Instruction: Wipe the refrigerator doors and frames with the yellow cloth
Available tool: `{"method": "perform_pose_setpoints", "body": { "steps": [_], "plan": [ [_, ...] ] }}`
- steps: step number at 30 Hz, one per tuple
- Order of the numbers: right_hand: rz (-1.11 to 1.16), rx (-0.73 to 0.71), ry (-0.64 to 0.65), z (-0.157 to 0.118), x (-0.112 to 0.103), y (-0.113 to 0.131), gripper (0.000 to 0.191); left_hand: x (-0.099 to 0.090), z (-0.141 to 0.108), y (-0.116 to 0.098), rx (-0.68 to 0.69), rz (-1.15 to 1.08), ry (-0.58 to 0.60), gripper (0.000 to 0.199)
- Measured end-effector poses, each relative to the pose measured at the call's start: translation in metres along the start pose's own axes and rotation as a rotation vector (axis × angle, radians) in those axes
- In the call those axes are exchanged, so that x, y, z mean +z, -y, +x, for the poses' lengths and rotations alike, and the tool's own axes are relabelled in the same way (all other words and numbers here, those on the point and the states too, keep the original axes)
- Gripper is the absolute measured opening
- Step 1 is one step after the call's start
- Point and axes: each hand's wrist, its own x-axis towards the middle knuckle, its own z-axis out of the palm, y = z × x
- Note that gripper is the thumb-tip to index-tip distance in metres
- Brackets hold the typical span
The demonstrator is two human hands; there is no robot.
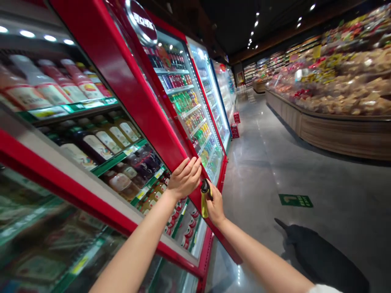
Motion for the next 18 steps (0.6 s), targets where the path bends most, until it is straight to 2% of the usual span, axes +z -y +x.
{"method": "perform_pose_setpoints", "body": {
  "steps": [5,10,14,18],
  "plan": [
    [0.330,0.060,0.122,0.022,0.047,0.024,0.047,-0.018,-0.042,0.009,-0.142,0.136,0.043,0.042],
    [0.522,0.182,0.280,0.049,0.098,0.053,0.039,-0.032,-0.092,0.024,-0.267,0.205,0.118,0.057],
    [0.557,0.168,0.374,0.076,0.126,0.066,0.037,-0.046,-0.128,0.035,-0.354,0.268,0.269,0.067],
    [0.489,0.092,0.474,0.100,0.144,0.070,0.031,-0.056,-0.153,0.040,-0.524,0.352,0.474,0.071]
  ]
}}
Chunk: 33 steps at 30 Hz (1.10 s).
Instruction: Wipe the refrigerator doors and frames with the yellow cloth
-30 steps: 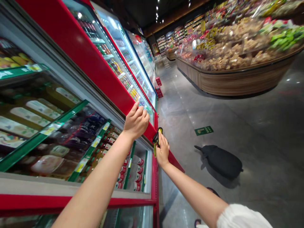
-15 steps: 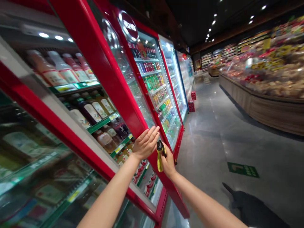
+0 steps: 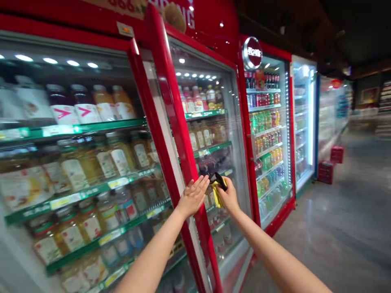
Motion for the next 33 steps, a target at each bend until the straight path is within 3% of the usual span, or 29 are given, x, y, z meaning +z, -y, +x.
{"method": "perform_pose_setpoints", "body": {
  "steps": [4,8,12,17,21,24,27,31,33],
  "plan": [
    [-0.070,-0.039,0.144,0.025,0.008,-0.005,0.031,0.010,-0.008,0.013,-0.246,0.057,0.190,0.085],
    [-0.118,-0.181,0.187,0.046,0.027,-0.007,0.033,0.021,-0.010,0.031,-0.416,0.096,0.309,0.091],
    [-0.125,-0.387,0.200,0.063,0.050,-0.003,0.034,0.029,-0.015,0.048,-0.413,0.118,0.334,0.080],
    [-0.158,-0.528,0.220,0.099,0.088,0.013,0.040,0.036,-0.019,0.065,-0.331,0.165,0.259,0.053],
    [-0.309,-0.645,0.180,0.144,0.134,0.036,0.047,0.042,-0.014,0.084,-0.376,0.236,0.183,0.060],
    [-0.458,-0.715,0.134,0.161,0.163,0.042,0.053,0.049,-0.013,0.094,-0.346,0.270,0.186,0.068],
    [-0.628,-0.793,0.206,0.152,0.172,0.022,0.063,0.056,-0.015,0.097,-0.316,0.313,0.169,0.076],
    [-0.734,-0.933,0.323,0.129,0.159,-0.024,0.064,0.062,-0.017,0.097,-0.322,0.334,0.139,0.079],
    [-0.734,-0.990,0.339,0.132,0.155,-0.031,0.061,0.063,-0.017,0.097,-0.325,0.326,0.145,0.079]
  ]
}}
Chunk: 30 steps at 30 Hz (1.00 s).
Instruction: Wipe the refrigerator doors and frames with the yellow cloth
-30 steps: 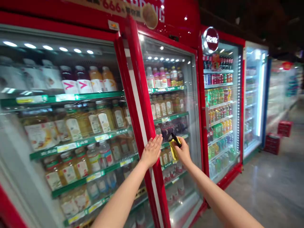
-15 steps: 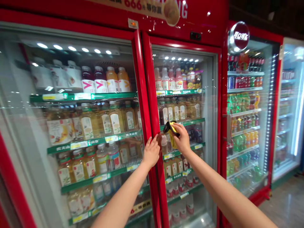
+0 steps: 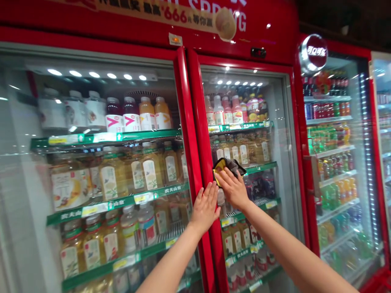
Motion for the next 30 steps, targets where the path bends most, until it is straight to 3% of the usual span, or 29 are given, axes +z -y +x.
{"method": "perform_pose_setpoints", "body": {
  "steps": [2,6,8,11,14,16,18,22,24,26,30],
  "plan": [
    [-0.002,-0.034,-0.020,0.019,-0.005,-0.009,0.062,0.000,0.000,-0.001,-0.005,0.004,0.003,0.080],
    [-0.005,0.000,-0.089,0.097,-0.024,-0.021,0.066,-0.003,-0.001,-0.003,-0.013,0.030,0.008,0.083],
    [0.000,0.044,-0.121,0.121,-0.030,-0.021,0.067,-0.005,-0.001,-0.004,-0.020,0.043,-0.001,0.084],
    [0.022,0.037,-0.116,0.107,-0.026,-0.018,0.067,-0.010,-0.001,-0.007,-0.043,0.065,-0.035,0.081],
    [0.054,-0.090,-0.068,0.062,-0.016,-0.024,0.068,-0.017,0.004,-0.012,-0.089,0.080,-0.050,0.081],
    [0.084,-0.193,-0.039,0.049,-0.014,-0.033,0.068,-0.024,0.014,-0.013,-0.122,0.083,-0.062,0.084],
    [0.107,-0.238,-0.032,0.066,-0.019,-0.043,0.067,-0.031,0.031,-0.013,-0.136,0.084,-0.088,0.086],
    [0.087,-0.127,-0.112,0.150,-0.040,-0.054,0.062,-0.041,0.081,-0.003,-0.187,0.076,-0.150,0.089],
    [0.070,-0.077,-0.150,0.179,-0.047,-0.054,0.061,-0.041,0.104,0.003,-0.259,0.051,-0.180,0.091],
    [0.059,-0.077,-0.162,0.182,-0.048,-0.053,0.060,-0.039,0.120,0.006,-0.337,0.030,-0.211,0.091],
    [0.067,-0.206,-0.114,0.144,-0.043,-0.057,0.058,-0.028,0.127,0.004,-0.423,0.077,-0.228,0.080]
  ]
}}
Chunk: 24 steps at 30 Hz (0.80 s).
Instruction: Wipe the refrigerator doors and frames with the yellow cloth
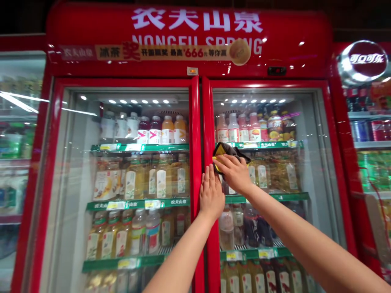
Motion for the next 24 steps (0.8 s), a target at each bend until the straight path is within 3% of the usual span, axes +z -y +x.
{"method": "perform_pose_setpoints", "body": {
  "steps": [3,6,11,15,17,19,24],
  "plan": [
    [0.056,0.042,-0.041,-0.015,-0.002,-0.001,0.060,0.005,-0.008,0.000,0.009,0.059,-0.004,0.072],
    [0.079,0.108,-0.149,-0.001,-0.006,-0.001,0.065,0.008,-0.014,0.000,0.012,0.088,-0.012,0.071],
    [0.021,-0.160,-0.052,0.068,-0.013,-0.005,0.054,0.013,-0.015,0.002,0.006,0.077,-0.048,0.072],
    [0.013,-0.013,-0.086,0.142,-0.027,-0.019,0.055,0.014,-0.012,0.002,-0.016,0.064,-0.065,0.083],
    [0.029,0.038,-0.093,0.161,-0.033,-0.023,0.056,0.012,-0.012,0.002,-0.036,0.080,-0.069,0.085],
    [0.043,0.039,-0.095,0.158,-0.034,-0.022,0.056,0.010,-0.012,0.001,-0.037,0.092,-0.071,0.086],
    [0.021,-0.078,-0.054,0.109,-0.027,-0.013,0.052,-0.004,-0.006,0.003,0.016,0.084,-0.091,0.086]
  ]
}}
